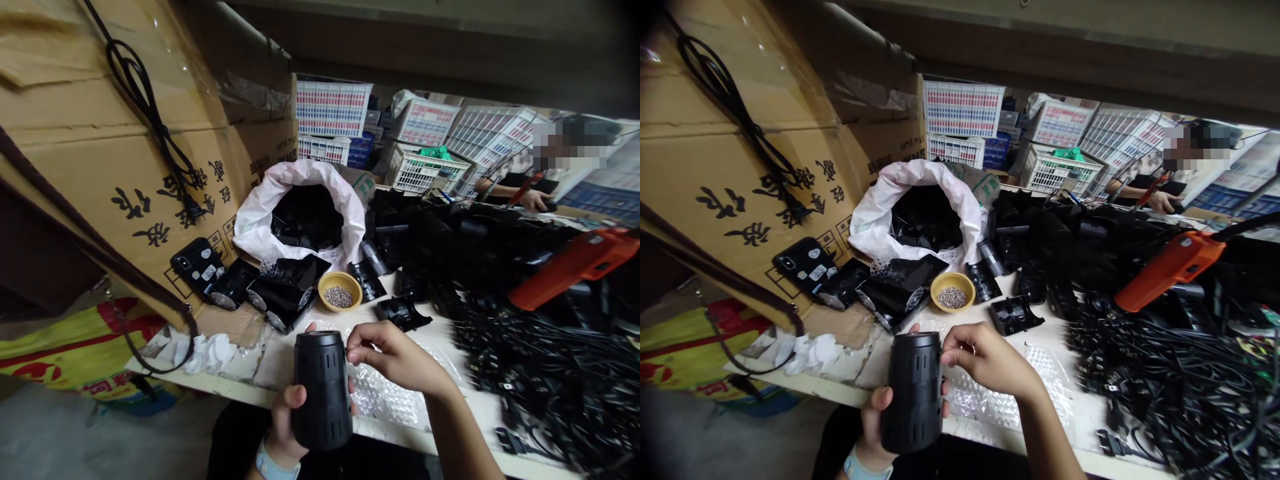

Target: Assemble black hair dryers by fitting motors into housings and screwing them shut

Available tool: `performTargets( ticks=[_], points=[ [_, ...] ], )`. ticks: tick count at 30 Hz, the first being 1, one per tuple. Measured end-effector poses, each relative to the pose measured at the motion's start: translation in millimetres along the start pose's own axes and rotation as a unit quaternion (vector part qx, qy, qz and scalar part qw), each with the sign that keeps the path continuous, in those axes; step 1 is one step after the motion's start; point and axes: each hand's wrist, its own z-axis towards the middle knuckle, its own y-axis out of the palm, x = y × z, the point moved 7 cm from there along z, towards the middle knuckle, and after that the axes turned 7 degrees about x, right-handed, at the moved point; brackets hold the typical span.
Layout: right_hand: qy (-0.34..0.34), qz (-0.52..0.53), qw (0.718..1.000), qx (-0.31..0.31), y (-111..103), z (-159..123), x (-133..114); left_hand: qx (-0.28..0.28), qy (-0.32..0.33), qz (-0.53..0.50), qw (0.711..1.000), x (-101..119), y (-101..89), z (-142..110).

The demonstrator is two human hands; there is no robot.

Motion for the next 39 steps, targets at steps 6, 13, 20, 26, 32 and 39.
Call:
performTargets(
  ticks=[6,13,20,26,32,39],
  points=[
    [0.048,0.067,0.996,-0.032,3.9,5.5,8.4,-0.015,0.004,-0.002,1.000,-0.1,2.2,-1.0],
    [0.079,0.050,0.994,-0.050,12.8,23.9,40.1,-0.061,-0.077,-0.009,0.995,0.0,16.6,-7.3],
    [0.040,-0.177,0.978,0.102,-31.5,70.7,31.2,-0.026,0.003,-0.032,0.999,7.7,20.5,2.9],
    [0.083,-0.366,0.925,0.057,-17.7,109.4,44.9,0.006,-0.012,-0.015,1.000,5.5,15.7,1.4],
    [0.070,-0.367,0.923,0.091,-20.6,102.3,52.5,0.017,0.014,-0.012,1.000,8.1,12.4,1.8],
    [0.041,-0.219,0.957,0.185,-41.1,91.3,51.7,0.062,0.042,-0.020,0.997,11.9,15.5,5.1]
  ],
)
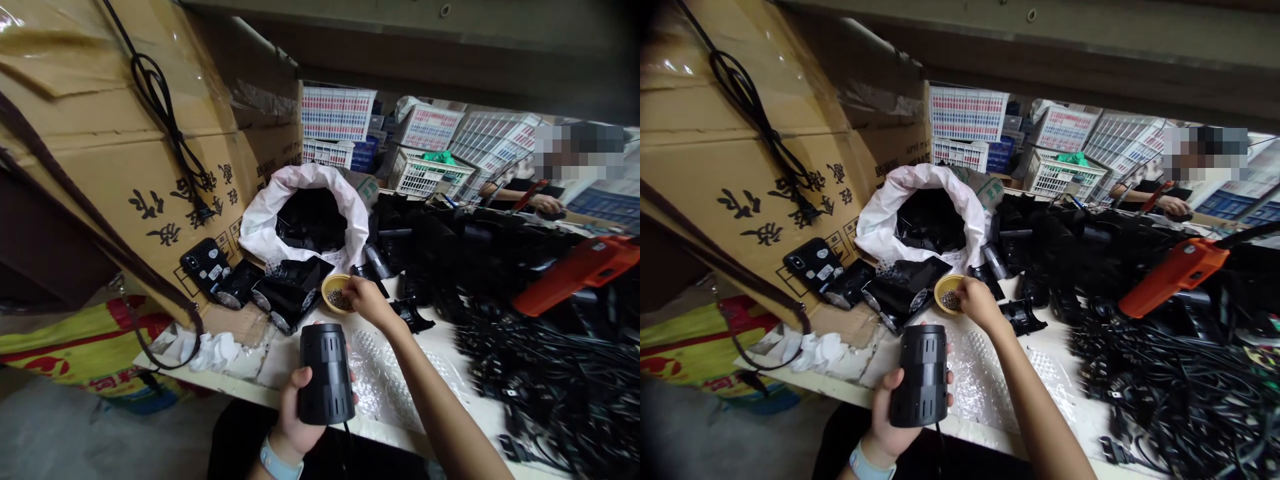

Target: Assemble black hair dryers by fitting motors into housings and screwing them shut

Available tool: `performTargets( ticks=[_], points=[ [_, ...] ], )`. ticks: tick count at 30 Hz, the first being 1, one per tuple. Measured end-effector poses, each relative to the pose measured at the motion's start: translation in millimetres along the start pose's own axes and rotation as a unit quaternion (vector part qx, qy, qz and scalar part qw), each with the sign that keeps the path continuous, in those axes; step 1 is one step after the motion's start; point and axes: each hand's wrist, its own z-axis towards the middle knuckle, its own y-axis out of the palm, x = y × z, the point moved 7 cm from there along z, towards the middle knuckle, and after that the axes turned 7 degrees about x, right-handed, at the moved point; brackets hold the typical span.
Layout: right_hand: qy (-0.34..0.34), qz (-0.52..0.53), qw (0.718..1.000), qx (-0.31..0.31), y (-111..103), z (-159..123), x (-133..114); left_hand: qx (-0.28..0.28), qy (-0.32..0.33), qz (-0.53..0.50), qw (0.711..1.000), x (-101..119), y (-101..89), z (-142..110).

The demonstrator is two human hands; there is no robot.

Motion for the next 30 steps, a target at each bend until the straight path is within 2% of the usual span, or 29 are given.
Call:
performTargets(
  ticks=[3,6,7,9,11,16,19,21,23,24,25,26,28,29,30],
  points=[
    [0.003,0.108,0.994,0.004,-10.0,-22.4,-9.6,0.024,0.000,-0.009,1.000,1.4,-0.3,0.3],
    [-0.003,0.221,0.975,-0.030,-14.0,-64.3,-25.6,0.058,0.004,-0.020,0.998,2.8,-4.5,1.2],
    [0.002,0.276,0.960,-0.050,-12.4,-79.7,-30.0,0.068,0.006,-0.019,0.998,3.1,-5.7,1.8],
    [0.040,0.402,0.911,-0.090,-4.9,-107.3,-34.4,0.080,0.009,-0.015,0.997,3.5,-6.5,3.1],
    [0.074,0.469,0.874,-0.105,3.3,-125.5,-33.8,0.084,0.012,-0.014,0.996,3.8,-6.0,4.3],
    [0.107,0.469,0.873,-0.079,17.4,-133.6,-22.8,0.086,0.022,-0.011,0.996,5.3,-4.9,4.9],
    [0.147,0.518,0.837,-0.093,30.2,-132.7,-15.7,0.071,0.015,-0.002,0.997,5.4,-1.9,4.6],
    [0.182,0.550,0.804,-0.134,40.4,-134.3,-12.4,0.050,0.013,0.008,0.999,5.6,1.6,4.0],
    [0.194,0.547,0.792,-0.188,44.8,-134.1,-12.0,0.029,0.013,0.014,0.999,5.6,4.3,2.7],
    [0.182,0.532,0.803,-0.200,41.9,-130.4,-12.6,0.020,0.010,0.012,1.000,5.2,4.8,2.0],
    [0.155,0.502,0.828,-0.193,34.9,-123.0,-13.5,0.013,0.005,0.006,1.000,4.4,4.8,1.3],
    [0.119,0.441,0.874,-0.166,24.8,-112.2,-14.0,0.008,0.000,-0.001,1.000,3.6,4.3,0.6],
    [0.044,0.240,0.967,-0.079,1.5,-83.3,-17.0,0.000,-0.008,-0.015,1.000,2.8,3.1,-0.1],
    [0.017,0.105,0.994,-0.036,-7.8,-67.3,-19.5,-0.002,-0.009,-0.018,1.000,3.0,2.5,0.0],
    [0.011,0.018,1.000,-0.019,-11.4,-51.6,-21.9,-0.002,-0.009,-0.019,1.000,3.4,1.9,0.2]
  ],
)
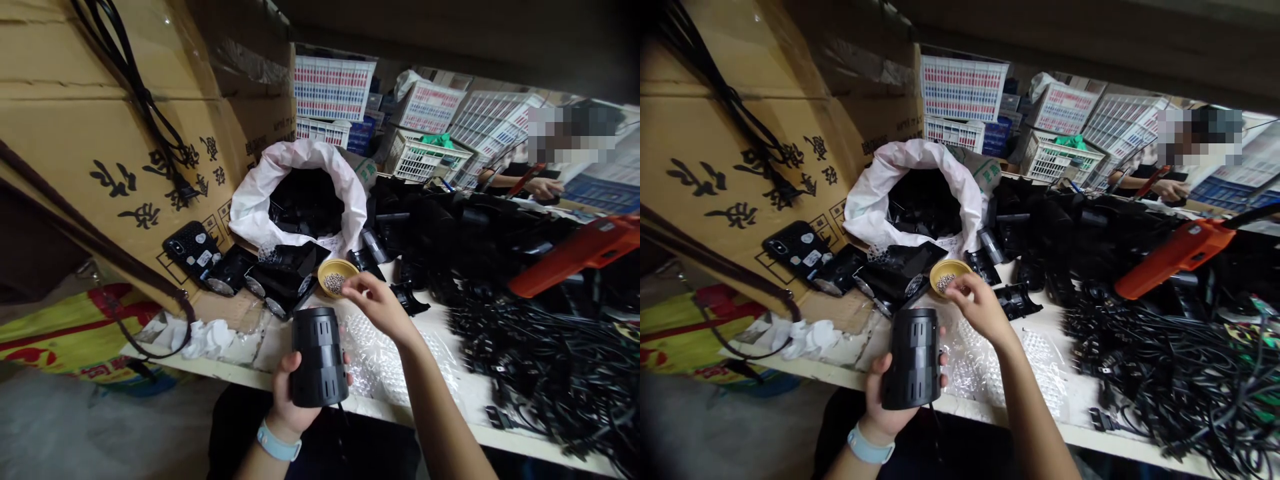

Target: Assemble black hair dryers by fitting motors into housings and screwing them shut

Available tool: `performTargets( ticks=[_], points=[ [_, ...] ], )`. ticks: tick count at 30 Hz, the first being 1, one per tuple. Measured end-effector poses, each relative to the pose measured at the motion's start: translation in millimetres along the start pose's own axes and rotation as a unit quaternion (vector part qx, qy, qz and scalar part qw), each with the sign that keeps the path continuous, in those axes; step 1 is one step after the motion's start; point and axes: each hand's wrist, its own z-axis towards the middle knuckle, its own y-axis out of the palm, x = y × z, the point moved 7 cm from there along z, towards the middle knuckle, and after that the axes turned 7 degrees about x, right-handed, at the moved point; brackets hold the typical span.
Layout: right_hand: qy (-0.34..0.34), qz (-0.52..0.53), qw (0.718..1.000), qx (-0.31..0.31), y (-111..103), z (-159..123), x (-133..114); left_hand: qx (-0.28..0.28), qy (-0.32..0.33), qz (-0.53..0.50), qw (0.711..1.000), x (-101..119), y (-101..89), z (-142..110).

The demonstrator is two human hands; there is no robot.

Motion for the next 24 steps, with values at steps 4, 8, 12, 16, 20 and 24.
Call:
performTargets(
  ticks=[4,8,12,16,20,24],
  points=[
    [0.032,-0.163,0.986,-0.022,15.7,50.7,-2.2,0.031,-0.002,0.015,0.999,1.0,-3.2,2.1],
    [0.051,-0.231,0.971,-0.046,35.4,64.8,3.9,0.068,0.004,0.023,0.997,1.8,-6.3,2.5],
    [0.041,-0.208,0.977,-0.028,30.1,59.0,8.7,0.095,0.005,0.023,0.995,0.9,-7.3,2.1],
    [0.017,-0.121,0.992,0.010,13.2,50.1,8.4,0.107,0.004,0.021,0.994,-0.1,-4.0,4.3],
    [0.001,-0.029,0.999,0.040,4.5,42.3,9.4,0.116,-0.003,0.031,0.993,-1.0,-1.5,6.5],
    [0.015,0.012,0.996,0.082,2.1,42.7,16.2,0.132,-0.005,0.034,0.991,-0.6,-1.7,6.4]
  ],
)
